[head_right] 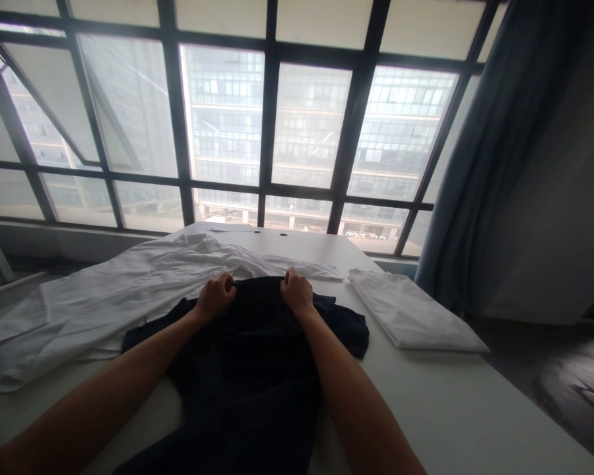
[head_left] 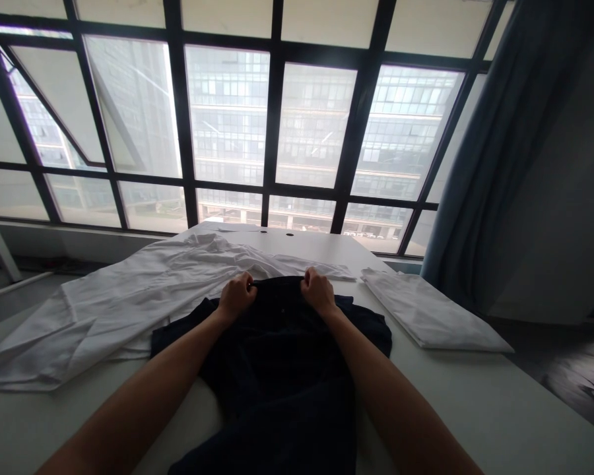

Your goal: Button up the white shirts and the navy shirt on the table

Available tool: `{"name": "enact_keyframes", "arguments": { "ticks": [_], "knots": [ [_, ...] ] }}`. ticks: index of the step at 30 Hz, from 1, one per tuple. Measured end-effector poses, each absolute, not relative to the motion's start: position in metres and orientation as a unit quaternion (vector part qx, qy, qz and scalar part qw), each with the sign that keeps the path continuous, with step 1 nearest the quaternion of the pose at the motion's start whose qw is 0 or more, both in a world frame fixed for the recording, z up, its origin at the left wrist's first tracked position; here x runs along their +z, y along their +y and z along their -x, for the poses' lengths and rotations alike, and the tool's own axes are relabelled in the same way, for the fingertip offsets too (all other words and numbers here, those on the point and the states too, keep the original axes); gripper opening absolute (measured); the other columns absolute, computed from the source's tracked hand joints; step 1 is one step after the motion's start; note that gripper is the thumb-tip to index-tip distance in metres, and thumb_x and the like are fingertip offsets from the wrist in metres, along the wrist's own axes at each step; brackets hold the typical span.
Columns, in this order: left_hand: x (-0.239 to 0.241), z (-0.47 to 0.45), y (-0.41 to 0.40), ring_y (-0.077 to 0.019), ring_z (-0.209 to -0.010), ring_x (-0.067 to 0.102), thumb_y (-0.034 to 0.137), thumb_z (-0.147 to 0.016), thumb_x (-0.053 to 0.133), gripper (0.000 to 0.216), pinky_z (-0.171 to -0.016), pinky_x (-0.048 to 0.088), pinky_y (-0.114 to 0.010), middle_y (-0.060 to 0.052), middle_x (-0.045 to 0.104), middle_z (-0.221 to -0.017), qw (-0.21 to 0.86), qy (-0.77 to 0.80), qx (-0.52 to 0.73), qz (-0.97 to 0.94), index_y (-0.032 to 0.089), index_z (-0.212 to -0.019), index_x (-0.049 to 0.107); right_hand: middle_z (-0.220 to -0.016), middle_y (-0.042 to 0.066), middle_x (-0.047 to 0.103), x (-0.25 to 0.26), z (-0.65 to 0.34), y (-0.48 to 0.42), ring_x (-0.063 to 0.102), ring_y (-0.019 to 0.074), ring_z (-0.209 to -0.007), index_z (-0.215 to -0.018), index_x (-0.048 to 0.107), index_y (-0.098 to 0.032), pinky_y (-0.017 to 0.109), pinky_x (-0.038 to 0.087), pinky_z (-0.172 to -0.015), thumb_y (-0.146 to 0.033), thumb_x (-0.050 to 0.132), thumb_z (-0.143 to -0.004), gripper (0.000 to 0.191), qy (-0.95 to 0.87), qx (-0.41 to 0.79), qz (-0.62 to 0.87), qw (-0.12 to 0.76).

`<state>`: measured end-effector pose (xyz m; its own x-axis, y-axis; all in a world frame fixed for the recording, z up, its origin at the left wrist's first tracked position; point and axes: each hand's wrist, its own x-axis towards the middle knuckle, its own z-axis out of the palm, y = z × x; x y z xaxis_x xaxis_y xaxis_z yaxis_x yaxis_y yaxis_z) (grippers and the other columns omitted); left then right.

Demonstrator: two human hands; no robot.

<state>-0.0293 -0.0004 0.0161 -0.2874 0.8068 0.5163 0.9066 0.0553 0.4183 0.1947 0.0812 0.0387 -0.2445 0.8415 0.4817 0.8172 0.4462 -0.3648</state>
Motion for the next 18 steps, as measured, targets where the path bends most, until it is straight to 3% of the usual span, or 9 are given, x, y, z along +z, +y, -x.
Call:
{"name": "enact_keyframes", "arguments": {
  "ticks": [3,7,14,16,18],
  "knots": [
    [0.017,0.026,0.0,-0.0237,-0.081,0.067,0.023,-0.084,0.056,0.015,-0.074,0.047,-0.03,-0.006,0.069,-0.082,0.058,-0.74,-0.355,0.568,0.019,-0.098,0.062,-0.078,0.005,0.068,0.042,-0.187,0.083,0.065,0.0212,-0.074,-0.094,0.061,-0.019,0.028,0.044,-0.067,-0.022,0.054,-0.084,0.013,-0.755,0.119,0.518,0.384],
    [0.02,0.025,0.0,-0.0242,-0.08,0.067,0.029,-0.086,0.057,0.012,-0.071,0.046,-0.03,-0.006,0.068,-0.079,0.033,-0.749,-0.349,0.562,0.019,-0.09,0.061,-0.073,0.001,0.068,0.047,-0.186,0.082,0.063,0.0172,-0.056,-0.112,0.059,-0.017,0.026,0.046,-0.057,-0.023,0.051,-0.083,0.03,-0.723,0.261,0.489,0.413],
    [0.025,0.03,0.002,-0.0267,-0.082,0.069,0.018,-0.079,0.058,0.005,-0.073,0.048,-0.032,-0.008,0.07,-0.075,0.037,-0.745,-0.344,0.571,0.018,-0.08,0.063,-0.077,0.006,0.07,0.042,-0.194,0.081,0.068,0.0252,-0.083,-0.109,0.066,-0.019,0.032,0.047,-0.078,-0.018,0.055,-0.083,0.029,-0.776,0.067,0.517,0.355],
    [0.024,0.027,0.007,-0.0249,-0.081,0.07,0.019,-0.081,0.058,0.014,-0.075,0.05,-0.031,-0.007,0.072,-0.077,-0.027,-0.717,-0.408,0.565,0.016,-0.094,0.065,-0.079,0.005,0.071,0.04,-0.193,0.085,0.068,0.0235,-0.082,-0.12,0.063,-0.018,0.031,0.048,-0.079,-0.017,0.052,-0.085,0.036,-0.772,0.129,0.508,0.361],
    [0.019,0.025,0.012,-0.0234,-0.089,0.072,0.022,-0.087,0.055,0.034,-0.079,0.053,-0.031,-0.008,0.076,-0.091,-0.101,-0.666,-0.48,0.562,0.015,-0.12,0.058,-0.089,0.004,0.073,0.039,-0.191,0.088,0.069,0.02,-0.082,-0.133,0.055,-0.019,0.029,0.05,-0.079,-0.019,0.051,-0.087,0.045,-0.769,0.217,0.464,0.382]
  ]
}}
